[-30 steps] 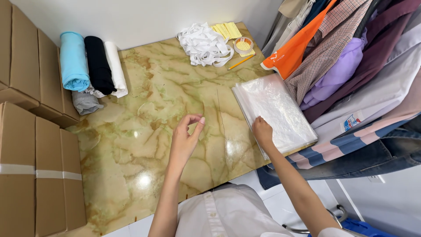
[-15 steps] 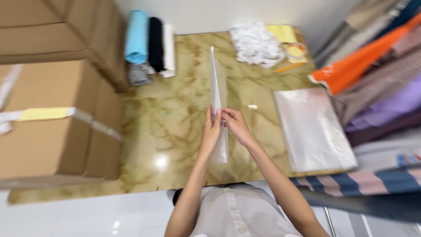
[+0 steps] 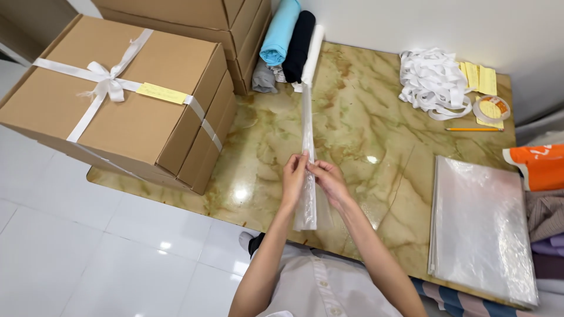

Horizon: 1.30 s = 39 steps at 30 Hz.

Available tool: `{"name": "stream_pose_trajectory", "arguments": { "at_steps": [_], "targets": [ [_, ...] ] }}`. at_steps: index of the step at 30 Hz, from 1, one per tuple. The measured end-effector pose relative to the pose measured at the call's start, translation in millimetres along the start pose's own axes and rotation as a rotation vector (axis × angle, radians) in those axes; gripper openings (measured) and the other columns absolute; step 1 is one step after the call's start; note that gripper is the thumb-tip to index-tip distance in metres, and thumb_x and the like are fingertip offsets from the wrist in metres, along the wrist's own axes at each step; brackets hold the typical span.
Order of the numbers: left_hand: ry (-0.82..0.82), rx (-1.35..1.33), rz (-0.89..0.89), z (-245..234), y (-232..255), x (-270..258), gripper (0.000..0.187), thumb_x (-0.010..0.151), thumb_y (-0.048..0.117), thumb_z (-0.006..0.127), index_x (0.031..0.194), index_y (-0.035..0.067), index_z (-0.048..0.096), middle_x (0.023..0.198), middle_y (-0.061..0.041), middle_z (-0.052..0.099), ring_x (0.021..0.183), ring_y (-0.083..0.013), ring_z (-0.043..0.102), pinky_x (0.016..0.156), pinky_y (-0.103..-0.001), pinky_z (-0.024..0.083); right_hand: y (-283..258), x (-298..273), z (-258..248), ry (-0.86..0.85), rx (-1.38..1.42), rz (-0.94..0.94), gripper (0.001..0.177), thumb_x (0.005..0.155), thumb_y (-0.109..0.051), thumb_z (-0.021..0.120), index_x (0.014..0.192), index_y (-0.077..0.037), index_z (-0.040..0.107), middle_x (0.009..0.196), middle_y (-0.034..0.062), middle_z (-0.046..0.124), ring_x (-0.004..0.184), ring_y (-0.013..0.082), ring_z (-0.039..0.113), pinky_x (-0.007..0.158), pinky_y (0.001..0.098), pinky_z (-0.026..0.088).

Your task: Packing a rolled blue item into a plastic bag and then into a cardboard box, followed by preparing a ribbon to tie around it.

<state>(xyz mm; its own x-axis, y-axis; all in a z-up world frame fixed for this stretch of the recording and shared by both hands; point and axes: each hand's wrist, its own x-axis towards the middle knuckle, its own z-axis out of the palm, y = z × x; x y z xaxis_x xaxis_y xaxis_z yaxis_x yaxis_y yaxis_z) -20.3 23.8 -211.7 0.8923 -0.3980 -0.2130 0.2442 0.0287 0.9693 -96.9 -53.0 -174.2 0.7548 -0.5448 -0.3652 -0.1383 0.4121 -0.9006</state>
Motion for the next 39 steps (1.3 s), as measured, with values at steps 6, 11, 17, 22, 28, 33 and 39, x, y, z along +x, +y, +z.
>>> {"name": "stream_pose_trajectory", "arguments": {
  "at_steps": [6,11,17,22,28,33,39],
  "targets": [
    [0.011,-0.025,-0.08,-20.1,-11.8,24.0,0.025,0.094,0.035,0.072,0.078,0.016,0.074,0.066,0.004,0.065,0.066,-0.0069,0.056,0.058,-0.02,0.044,-4.4,1.4,3.4,-0.049,0.025,0.04,0.028,0.087,-0.033,0.084,0.079,-0.015,0.064,0.078,-0.0079,0.061,0.078,0.004,0.062,0.074,0.021,0.052],
    [0.048,0.069,-0.09,-75.0,-22.6,85.1,0.019,0.098,0.029,0.064,0.094,0.013,0.072,0.083,0.001,0.064,0.077,-0.0106,0.058,0.067,-0.024,0.05,-29.5,10.2,-36.8,0.08,0.173,0.007,0.017,0.088,-0.025,0.08,0.095,-0.019,0.067,0.086,-0.0071,0.065,0.082,0.007,0.067,0.077,0.0216,0.053],
    [0.308,0.599,0.138,-164.4,-1.4,141.7,0.02,0.105,0.019,0.052,0.105,0.007,0.068,0.091,-0.015,0.069,0.084,-0.0292,0.07,0.071,-0.042,0.057,0.8,57.4,-165.7,0.349,-0.185,-0.102,0.022,0.095,-0.032,0.075,0.1,-0.014,0.064,0.091,0.0002,0.065,0.083,0.0126,0.065,0.075,0.0272,0.053],
    [0.274,1.054,0.27,-126.8,21.9,103.1,0.068,0.087,-0.011,0.065,0.147,-0.001,0.037,0.136,-0.029,0.048,0.119,-0.0502,0.059,0.096,-0.059,0.055,71.1,93.1,-220.0,0.37,-0.547,-0.062,0.038,0.097,-0.034,0.074,0.112,0.0,0.066,0.096,0.0179,0.066,0.089,0.0286,0.065,0.075,0.0451,0.051],
    [-0.235,0.979,0.234,-68.1,-19.1,67.6,0.06,0.098,0.017,0.06,0.154,0.007,0.042,0.155,-0.028,0.035,0.145,-0.0471,0.036,0.116,-0.061,0.034,71.5,81.6,-200.4,0.404,-0.515,-0.05,0.035,0.1,-0.02,0.061,0.131,-0.003,0.066,0.119,0.0217,0.069,0.115,0.0351,0.063,0.097,0.0474,0.049],
    [-0.399,1.276,0.029,-61.5,-41.4,67.0,0.085,0.094,0.058,0.062,0.162,0.025,0.025,0.172,-0.015,-0.001,0.158,-0.0362,-0.001,0.119,-0.073,0.0,75.6,80.2,-213.1,0.374,-0.474,-0.107,0.033,0.094,-0.02,0.072,0.124,-0.006,0.072,0.112,0.0158,0.071,0.104,0.0257,0.064,0.093,0.0419,0.05],
    [-0.283,0.98,0.08,-26.4,-56.1,86.8,0.059,0.096,0.047,0.066,0.142,0.01,0.057,0.139,-0.021,0.055,0.128,-0.0408,0.058,0.103,-0.054,0.051,46.2,55.2,-171.9,0.272,-0.455,-0.236,0.037,0.092,-0.01,0.072,0.129,-0.008,0.069,0.106,0.0158,0.071,0.091,0.0239,0.066,0.08,0.0363,0.054]
  ]
}}
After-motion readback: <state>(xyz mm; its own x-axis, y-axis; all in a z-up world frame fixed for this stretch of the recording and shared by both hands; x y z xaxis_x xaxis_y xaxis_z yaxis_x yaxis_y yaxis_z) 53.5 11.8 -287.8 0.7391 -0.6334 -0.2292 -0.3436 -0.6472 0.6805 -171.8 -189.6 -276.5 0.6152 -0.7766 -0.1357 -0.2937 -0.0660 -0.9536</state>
